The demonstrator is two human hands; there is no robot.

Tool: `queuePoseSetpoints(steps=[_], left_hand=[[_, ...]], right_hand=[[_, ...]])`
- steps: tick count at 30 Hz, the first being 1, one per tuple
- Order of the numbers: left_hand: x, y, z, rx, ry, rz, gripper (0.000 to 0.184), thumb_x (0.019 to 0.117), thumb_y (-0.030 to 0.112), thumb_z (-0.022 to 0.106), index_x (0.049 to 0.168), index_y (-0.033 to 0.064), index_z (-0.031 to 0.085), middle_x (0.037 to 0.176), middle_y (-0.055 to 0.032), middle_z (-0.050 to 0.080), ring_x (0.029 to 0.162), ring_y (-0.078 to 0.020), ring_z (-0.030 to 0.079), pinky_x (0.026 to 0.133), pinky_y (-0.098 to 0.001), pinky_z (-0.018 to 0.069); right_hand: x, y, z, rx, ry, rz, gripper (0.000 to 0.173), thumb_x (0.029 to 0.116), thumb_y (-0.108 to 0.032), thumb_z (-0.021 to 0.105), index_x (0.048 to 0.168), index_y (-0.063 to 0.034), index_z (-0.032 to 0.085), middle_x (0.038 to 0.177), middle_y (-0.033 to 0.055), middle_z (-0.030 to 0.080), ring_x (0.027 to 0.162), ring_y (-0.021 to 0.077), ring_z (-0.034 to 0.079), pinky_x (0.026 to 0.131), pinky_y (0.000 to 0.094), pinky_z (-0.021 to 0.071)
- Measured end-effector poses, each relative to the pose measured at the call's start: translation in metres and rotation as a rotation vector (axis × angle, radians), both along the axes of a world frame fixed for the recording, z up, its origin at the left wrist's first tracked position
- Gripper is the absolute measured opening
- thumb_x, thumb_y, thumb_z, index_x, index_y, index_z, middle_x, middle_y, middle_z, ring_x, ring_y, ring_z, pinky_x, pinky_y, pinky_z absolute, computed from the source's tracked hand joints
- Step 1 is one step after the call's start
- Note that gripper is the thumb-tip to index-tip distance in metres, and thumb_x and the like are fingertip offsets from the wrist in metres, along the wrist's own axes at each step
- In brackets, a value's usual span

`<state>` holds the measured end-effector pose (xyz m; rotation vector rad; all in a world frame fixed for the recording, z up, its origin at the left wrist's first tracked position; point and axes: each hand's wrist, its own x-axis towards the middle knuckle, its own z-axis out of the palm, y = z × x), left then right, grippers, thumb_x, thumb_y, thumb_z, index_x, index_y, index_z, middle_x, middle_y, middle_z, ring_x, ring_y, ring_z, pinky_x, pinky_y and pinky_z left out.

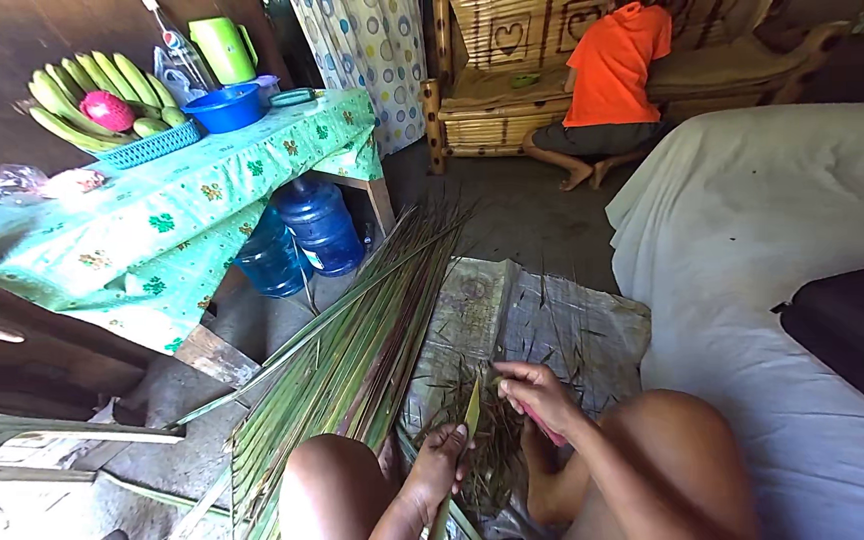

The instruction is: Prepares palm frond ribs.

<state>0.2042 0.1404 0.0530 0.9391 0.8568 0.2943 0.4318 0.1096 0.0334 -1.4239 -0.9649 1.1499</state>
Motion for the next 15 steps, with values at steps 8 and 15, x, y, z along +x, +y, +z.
queuePoseSetpoints(steps=[8, 15], left_hand=[[0.008, 0.009, -0.003, 0.001, 0.001, 0.085, 0.032, 0.1131, 0.015, 0.029, 0.101, 0.0038, 0.056, 0.058, 0.0044, 0.045, 0.042, -0.0013, 0.04, 0.041, -0.0148, 0.0363], [0.008, 0.003, -0.001, -0.025, -0.014, 0.027, 0.031, 0.1135, 0.018, 0.03, 0.095, 0.0075, 0.053, 0.058, 0.0055, 0.044, 0.042, -0.0003, 0.038, 0.04, -0.0139, 0.0338]], right_hand=[[-0.037, -0.023, 0.005, -0.008, -0.05, 0.342, 0.038, 0.0907, -0.008, 0.06, 0.126, 0.0041, 0.064, 0.085, -0.0008, 0.068, 0.063, 0.0004, 0.057, 0.059, 0.0179, 0.0487], [-0.023, -0.006, -0.007, 0.043, -0.071, 0.144, 0.033, 0.0917, -0.006, 0.06, 0.122, 0.003, 0.067, 0.085, -0.0015, 0.069, 0.062, -0.0007, 0.057, 0.058, 0.0168, 0.0482]])
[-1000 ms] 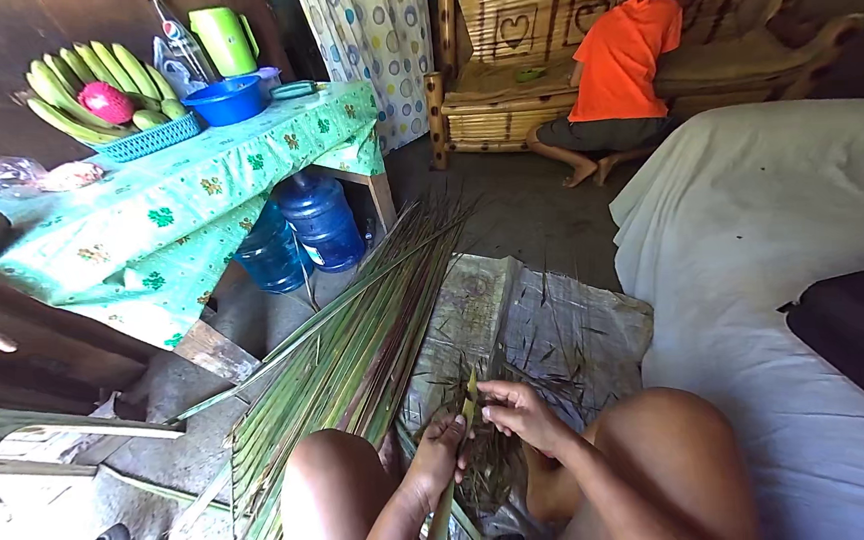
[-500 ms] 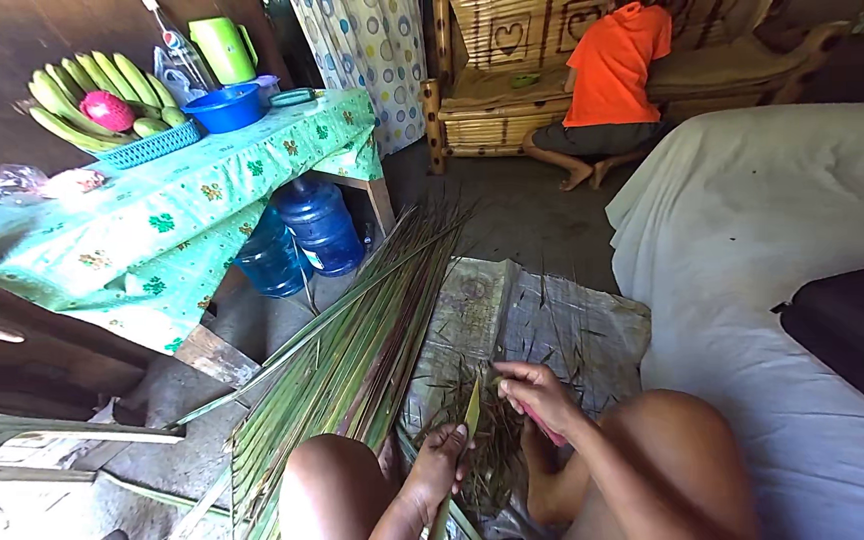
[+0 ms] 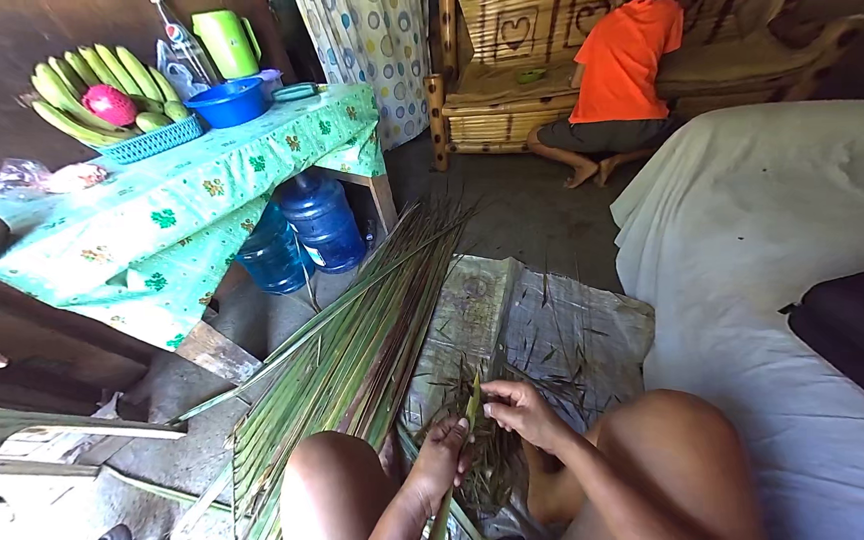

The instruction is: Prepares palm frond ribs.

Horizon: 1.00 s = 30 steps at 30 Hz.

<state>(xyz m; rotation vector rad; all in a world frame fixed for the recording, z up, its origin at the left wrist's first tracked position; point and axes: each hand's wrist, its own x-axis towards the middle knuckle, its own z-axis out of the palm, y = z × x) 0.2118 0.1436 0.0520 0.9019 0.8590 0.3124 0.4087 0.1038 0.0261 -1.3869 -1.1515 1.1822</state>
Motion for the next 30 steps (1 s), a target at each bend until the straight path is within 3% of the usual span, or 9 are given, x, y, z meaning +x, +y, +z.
queuePoseSetpoints(steps=[7, 14, 19, 22, 26, 30], left_hand=[[-0.002, -0.003, 0.002, -0.003, 0.013, -0.045, 0.032, 0.1135, 0.02, 0.031, 0.097, 0.0069, 0.055, 0.058, 0.0058, 0.043, 0.042, -0.0006, 0.038, 0.041, -0.0143, 0.0345], [0.0, 0.003, -0.001, 0.025, 0.011, -0.004, 0.031, 0.1136, 0.019, 0.031, 0.1, 0.0053, 0.055, 0.062, 0.004, 0.048, 0.045, -0.0019, 0.042, 0.043, -0.0153, 0.0392], [-0.003, 0.0, 0.001, 0.061, 0.002, -0.015, 0.026, 0.1131, 0.018, 0.032, 0.106, 0.0053, 0.054, 0.072, 0.0007, 0.056, 0.055, -0.0054, 0.055, 0.054, -0.0185, 0.0503], [-0.004, 0.0, 0.0, 0.049, 0.013, 0.012, 0.023, 0.1121, 0.015, 0.037, 0.103, 0.0048, 0.054, 0.07, -0.0008, 0.057, 0.056, -0.0074, 0.058, 0.054, -0.0205, 0.0524], [-0.003, 0.003, 0.002, 0.064, 0.08, 0.079, 0.027, 0.1129, 0.016, 0.035, 0.102, 0.0033, 0.056, 0.064, 0.0014, 0.051, 0.048, -0.0045, 0.049, 0.047, -0.0171, 0.0445], [-0.002, 0.001, 0.005, 0.042, 0.062, 0.059, 0.031, 0.1134, 0.018, 0.033, 0.099, 0.0038, 0.056, 0.06, 0.0037, 0.048, 0.043, -0.0015, 0.042, 0.042, -0.0146, 0.0382]], right_hand=[[0.015, 0.011, -0.003, -0.002, 0.086, -0.185, 0.033, 0.0942, -0.002, 0.057, 0.125, 0.0042, 0.066, 0.085, 0.0016, 0.069, 0.057, 0.0028, 0.055, 0.053, 0.0185, 0.0471], [-0.005, -0.012, 0.009, -0.166, 0.253, 0.216, 0.037, 0.0902, -0.009, 0.056, 0.126, -0.0019, 0.063, 0.077, -0.0026, 0.069, 0.056, 0.0039, 0.058, 0.053, 0.0199, 0.0484], [-0.002, -0.007, 0.01, -0.149, 0.284, 0.086, 0.035, 0.0923, -0.005, 0.054, 0.125, 0.0005, 0.064, 0.075, -0.002, 0.068, 0.056, 0.0044, 0.058, 0.053, 0.0195, 0.0481], [0.002, -0.004, 0.007, -0.145, 0.281, 0.075, 0.035, 0.0926, -0.005, 0.055, 0.126, 0.0009, 0.063, 0.075, -0.0016, 0.067, 0.056, 0.0048, 0.057, 0.052, 0.0196, 0.0477], [-0.01, -0.014, 0.01, -0.139, 0.16, 0.232, 0.032, 0.0907, -0.008, 0.058, 0.121, -0.0009, 0.066, 0.077, -0.0043, 0.067, 0.056, 0.0019, 0.056, 0.053, 0.0189, 0.0466], [-0.011, -0.01, 0.007, -0.018, 0.063, 0.128, 0.026, 0.0904, -0.006, 0.06, 0.114, 0.0013, 0.07, 0.078, -0.0047, 0.068, 0.058, -0.0015, 0.055, 0.055, 0.0164, 0.046]])
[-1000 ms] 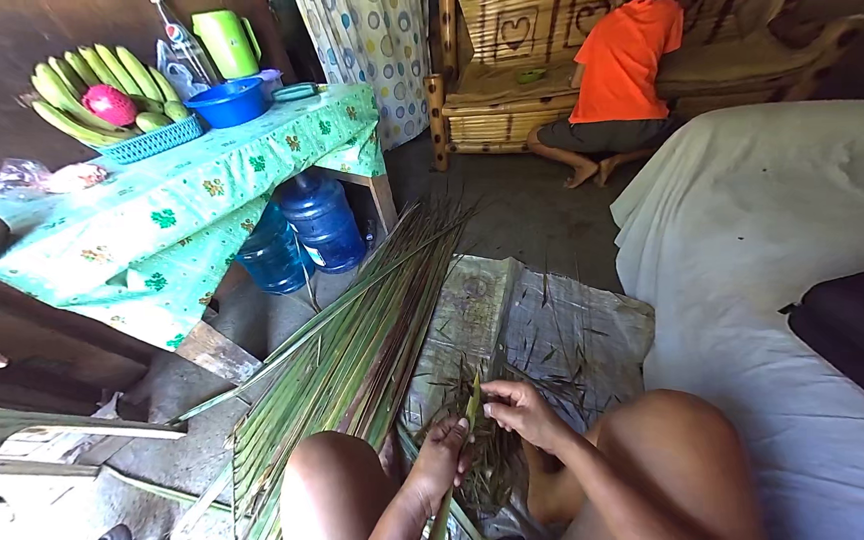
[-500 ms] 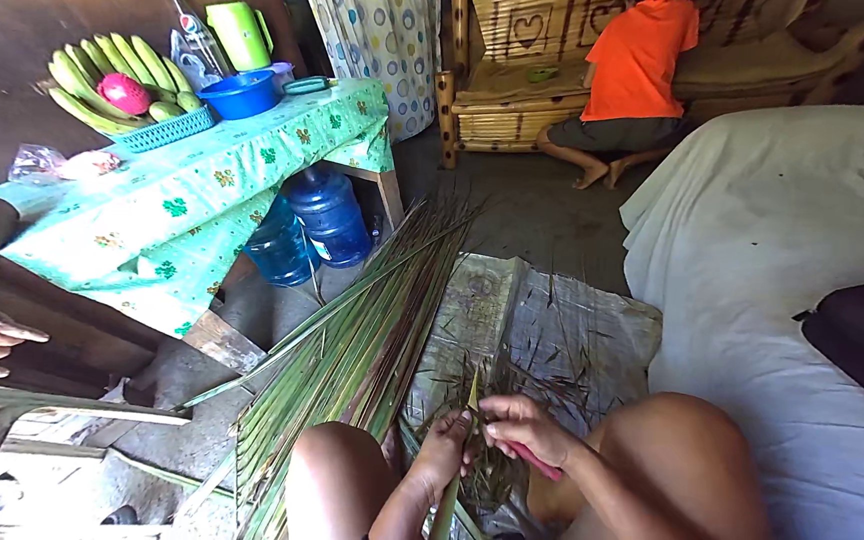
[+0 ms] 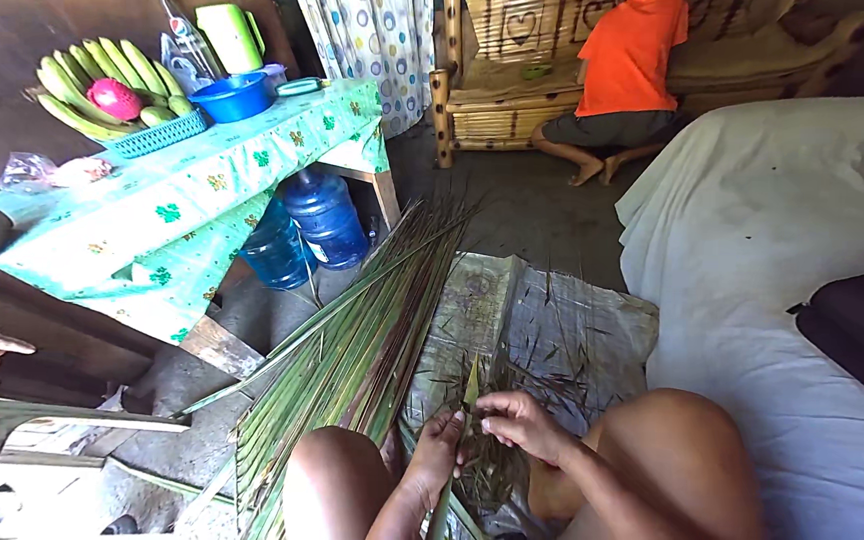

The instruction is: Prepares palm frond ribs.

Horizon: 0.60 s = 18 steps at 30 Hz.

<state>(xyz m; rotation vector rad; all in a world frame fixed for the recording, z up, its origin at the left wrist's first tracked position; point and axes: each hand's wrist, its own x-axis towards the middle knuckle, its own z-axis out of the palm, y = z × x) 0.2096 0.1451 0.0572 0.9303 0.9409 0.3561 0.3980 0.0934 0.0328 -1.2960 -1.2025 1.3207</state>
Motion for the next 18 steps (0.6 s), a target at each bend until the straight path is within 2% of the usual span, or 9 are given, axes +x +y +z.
queuePoseSetpoints(steps=[2, 7, 12, 16, 18], left_hand=[[0.0, -0.002, 0.0, -0.01, -0.012, -0.027, 0.031, 0.1134, 0.019, 0.033, 0.099, 0.0049, 0.056, 0.06, 0.0045, 0.047, 0.043, -0.0009, 0.041, 0.042, -0.0144, 0.0372], [-0.002, -0.004, -0.002, -0.028, -0.045, -0.074, 0.031, 0.1132, 0.019, 0.032, 0.099, 0.0055, 0.056, 0.058, 0.0052, 0.045, 0.043, -0.0009, 0.04, 0.042, -0.0146, 0.0366], [-0.002, -0.004, -0.002, -0.027, -0.022, -0.105, 0.031, 0.1135, 0.021, 0.032, 0.1, 0.0059, 0.056, 0.059, 0.0053, 0.045, 0.043, -0.0013, 0.04, 0.042, -0.0148, 0.0366], [-0.005, -0.006, -0.003, -0.042, -0.057, -0.138, 0.029, 0.113, 0.019, 0.033, 0.101, 0.0064, 0.056, 0.06, 0.0051, 0.048, 0.044, -0.0005, 0.042, 0.042, -0.0144, 0.0379], [-0.005, -0.006, -0.004, -0.049, -0.06, -0.127, 0.029, 0.1131, 0.019, 0.033, 0.103, 0.0058, 0.056, 0.061, 0.0046, 0.048, 0.044, -0.0008, 0.042, 0.042, -0.0145, 0.0379]], right_hand=[[0.006, 0.007, -0.002, 0.019, -0.059, -0.072, 0.026, 0.0912, -0.006, 0.061, 0.113, 0.0016, 0.071, 0.081, -0.0028, 0.069, 0.06, -0.0011, 0.056, 0.056, 0.017, 0.0478], [0.021, 0.02, -0.007, 0.006, -0.018, -0.26, 0.032, 0.0935, -0.004, 0.061, 0.123, 0.0048, 0.067, 0.084, 0.0016, 0.07, 0.058, 0.002, 0.055, 0.053, 0.0186, 0.0466], [0.027, 0.022, -0.005, 0.024, 0.024, -0.356, 0.031, 0.0937, -0.001, 0.059, 0.123, 0.0044, 0.067, 0.079, 0.0009, 0.069, 0.055, 0.0031, 0.056, 0.051, 0.0186, 0.0474], [0.035, 0.028, -0.006, 0.034, 0.073, -0.549, 0.03, 0.0959, 0.002, 0.057, 0.125, 0.0064, 0.065, 0.08, 0.0046, 0.068, 0.054, 0.0058, 0.055, 0.05, 0.0209, 0.0479], [0.041, 0.024, -0.002, 0.026, 0.139, -0.505, 0.031, 0.0964, 0.001, 0.054, 0.126, 0.0063, 0.062, 0.077, 0.004, 0.068, 0.053, 0.0064, 0.056, 0.049, 0.021, 0.048]])
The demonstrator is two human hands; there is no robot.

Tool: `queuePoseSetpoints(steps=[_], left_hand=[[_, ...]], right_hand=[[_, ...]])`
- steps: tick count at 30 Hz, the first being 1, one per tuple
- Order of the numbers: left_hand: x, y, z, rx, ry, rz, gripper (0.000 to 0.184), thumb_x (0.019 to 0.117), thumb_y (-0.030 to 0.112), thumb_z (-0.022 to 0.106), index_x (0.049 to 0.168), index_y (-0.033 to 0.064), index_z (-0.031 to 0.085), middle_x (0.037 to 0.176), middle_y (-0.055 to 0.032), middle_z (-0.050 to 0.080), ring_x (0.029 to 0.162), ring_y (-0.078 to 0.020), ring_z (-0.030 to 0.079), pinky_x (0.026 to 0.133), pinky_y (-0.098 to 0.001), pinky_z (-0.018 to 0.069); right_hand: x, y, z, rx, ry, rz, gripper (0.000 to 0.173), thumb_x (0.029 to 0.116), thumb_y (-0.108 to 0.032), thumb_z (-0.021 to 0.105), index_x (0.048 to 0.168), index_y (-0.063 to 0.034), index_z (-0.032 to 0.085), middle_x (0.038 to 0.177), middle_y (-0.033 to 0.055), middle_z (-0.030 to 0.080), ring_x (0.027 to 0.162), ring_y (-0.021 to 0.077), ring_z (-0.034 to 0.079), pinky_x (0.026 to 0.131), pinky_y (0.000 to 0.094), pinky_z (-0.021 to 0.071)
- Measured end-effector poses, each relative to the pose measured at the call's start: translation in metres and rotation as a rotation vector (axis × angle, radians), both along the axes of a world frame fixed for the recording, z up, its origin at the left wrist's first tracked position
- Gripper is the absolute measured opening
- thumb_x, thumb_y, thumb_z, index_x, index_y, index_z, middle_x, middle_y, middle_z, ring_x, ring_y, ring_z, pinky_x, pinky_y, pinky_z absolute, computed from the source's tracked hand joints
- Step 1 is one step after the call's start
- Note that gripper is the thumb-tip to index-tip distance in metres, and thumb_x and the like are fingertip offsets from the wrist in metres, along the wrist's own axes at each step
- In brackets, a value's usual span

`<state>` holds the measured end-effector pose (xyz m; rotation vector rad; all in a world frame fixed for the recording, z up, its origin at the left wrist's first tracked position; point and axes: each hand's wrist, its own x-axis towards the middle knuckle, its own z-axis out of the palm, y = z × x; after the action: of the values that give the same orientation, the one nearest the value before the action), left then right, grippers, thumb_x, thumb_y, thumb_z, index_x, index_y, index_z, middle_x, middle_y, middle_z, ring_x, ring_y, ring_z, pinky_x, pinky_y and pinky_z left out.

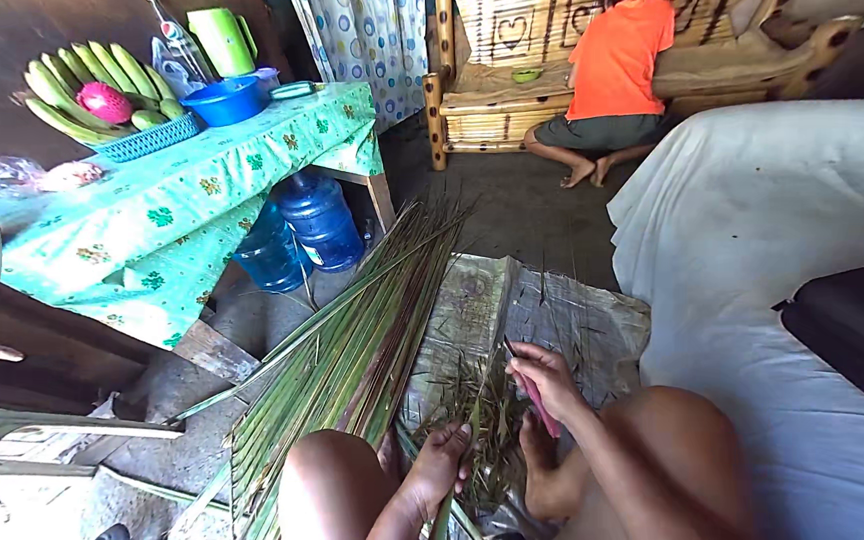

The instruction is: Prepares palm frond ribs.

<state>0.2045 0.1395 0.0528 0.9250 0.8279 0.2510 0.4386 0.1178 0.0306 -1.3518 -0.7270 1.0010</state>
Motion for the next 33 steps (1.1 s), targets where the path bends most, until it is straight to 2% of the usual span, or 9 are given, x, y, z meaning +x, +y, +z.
queuePoseSetpoints(steps=[3, 6, 9, 13, 16, 20, 26, 29, 33], left_hand=[[0.001, 0.003, 0.0, 0.002, -0.001, 0.017, 0.032, 0.1136, 0.021, 0.031, 0.101, 0.0059, 0.056, 0.059, 0.0046, 0.047, 0.044, -0.0018, 0.043, 0.043, -0.015, 0.0384], [0.003, 0.003, 0.0, 0.017, -0.007, 0.003, 0.033, 0.1137, 0.022, 0.03, 0.103, 0.0057, 0.057, 0.061, 0.0041, 0.049, 0.046, -0.0022, 0.045, 0.044, -0.0157, 0.0407], [0.002, 0.001, -0.001, 0.056, -0.028, -0.013, 0.032, 0.1132, 0.023, 0.031, 0.106, 0.0064, 0.057, 0.067, 0.0032, 0.054, 0.051, -0.0037, 0.051, 0.049, -0.0177, 0.0458], [-0.005, 0.002, -0.005, 0.097, -0.039, -0.007, 0.023, 0.1101, 0.018, 0.04, 0.1, 0.0083, 0.058, 0.073, 0.0008, 0.06, 0.06, -0.0078, 0.06, 0.059, -0.0238, 0.0542], [-0.001, 0.003, 0.0, 0.086, 0.034, 0.081, 0.025, 0.1121, 0.018, 0.037, 0.103, 0.0061, 0.057, 0.07, 0.0008, 0.056, 0.055, -0.0062, 0.055, 0.052, -0.0202, 0.0492], [0.002, 0.006, -0.003, 0.174, 0.102, 0.135, 0.026, 0.1124, 0.016, 0.036, 0.101, 0.0041, 0.056, 0.063, 0.0027, 0.051, 0.048, -0.0037, 0.047, 0.047, -0.018, 0.0424], [0.006, 0.001, -0.003, 0.147, 0.056, 0.104, 0.025, 0.1124, 0.016, 0.036, 0.096, 0.0069, 0.052, 0.06, 0.0037, 0.046, 0.045, -0.0029, 0.041, 0.043, -0.0167, 0.0367], [0.006, 0.001, -0.001, 0.127, 0.047, 0.089, 0.026, 0.1125, 0.016, 0.035, 0.096, 0.0068, 0.053, 0.058, 0.0041, 0.044, 0.044, -0.0028, 0.04, 0.042, -0.0167, 0.0362], [0.009, -0.002, 0.0, 0.105, 0.033, 0.064, 0.026, 0.112, 0.015, 0.035, 0.094, 0.0089, 0.052, 0.058, 0.0051, 0.044, 0.043, -0.0019, 0.039, 0.042, -0.0161, 0.0357]], right_hand=[[-0.01, -0.013, 0.01, -0.104, 0.069, 0.295, 0.043, 0.0961, -0.006, 0.051, 0.138, 0.0021, 0.055, 0.079, 0.0032, 0.067, 0.055, 0.0075, 0.055, 0.051, 0.0228, 0.0476], [-0.026, -0.017, 0.009, -0.165, 0.143, 0.465, 0.038, 0.0931, -0.008, 0.054, 0.13, -0.0015, 0.061, 0.078, 0.0003, 0.066, 0.055, 0.0062, 0.056, 0.051, 0.0218, 0.0471], [-0.024, -0.013, 0.007, -0.151, 0.187, 0.439, 0.031, 0.0942, -0.008, 0.055, 0.123, -0.0014, 0.065, 0.075, -0.0003, 0.065, 0.055, 0.0057, 0.055, 0.05, 0.0213, 0.0467], [-0.014, -0.009, 0.005, -0.108, 0.175, 0.341, 0.029, 0.0956, -0.008, 0.053, 0.121, 0.0005, 0.065, 0.077, 0.0016, 0.066, 0.055, 0.0064, 0.055, 0.05, 0.0215, 0.0469], [-0.021, -0.02, 0.01, -0.132, -0.009, 0.468, 0.021, 0.0943, -0.009, 0.057, 0.111, -0.0011, 0.068, 0.077, -0.0011, 0.067, 0.056, 0.0049, 0.056, 0.053, 0.022, 0.0477], [-0.042, -0.031, 0.013, -0.075, -0.23, 0.638, 0.022, 0.0901, -0.009, 0.062, 0.108, 0.0015, 0.07, 0.081, -0.0008, 0.067, 0.061, 0.0006, 0.055, 0.058, 0.0196, 0.0477], [-0.029, -0.015, 0.0, -0.044, -0.219, 0.46, 0.011, 0.0908, -0.009, 0.061, 0.095, -0.0029, 0.07, 0.072, -0.0045, 0.063, 0.057, 0.0008, 0.054, 0.055, 0.0192, 0.0466], [-0.02, -0.007, -0.003, -0.055, -0.204, 0.366, 0.02, 0.0915, -0.006, 0.062, 0.108, 0.0008, 0.071, 0.076, -0.0026, 0.067, 0.056, 0.0009, 0.054, 0.053, 0.0184, 0.0465], [-0.006, -0.001, -0.008, -0.058, -0.197, 0.174, 0.025, 0.0932, -0.004, 0.061, 0.115, 0.0037, 0.07, 0.077, 0.0001, 0.067, 0.055, 0.0022, 0.054, 0.052, 0.0188, 0.0465]])
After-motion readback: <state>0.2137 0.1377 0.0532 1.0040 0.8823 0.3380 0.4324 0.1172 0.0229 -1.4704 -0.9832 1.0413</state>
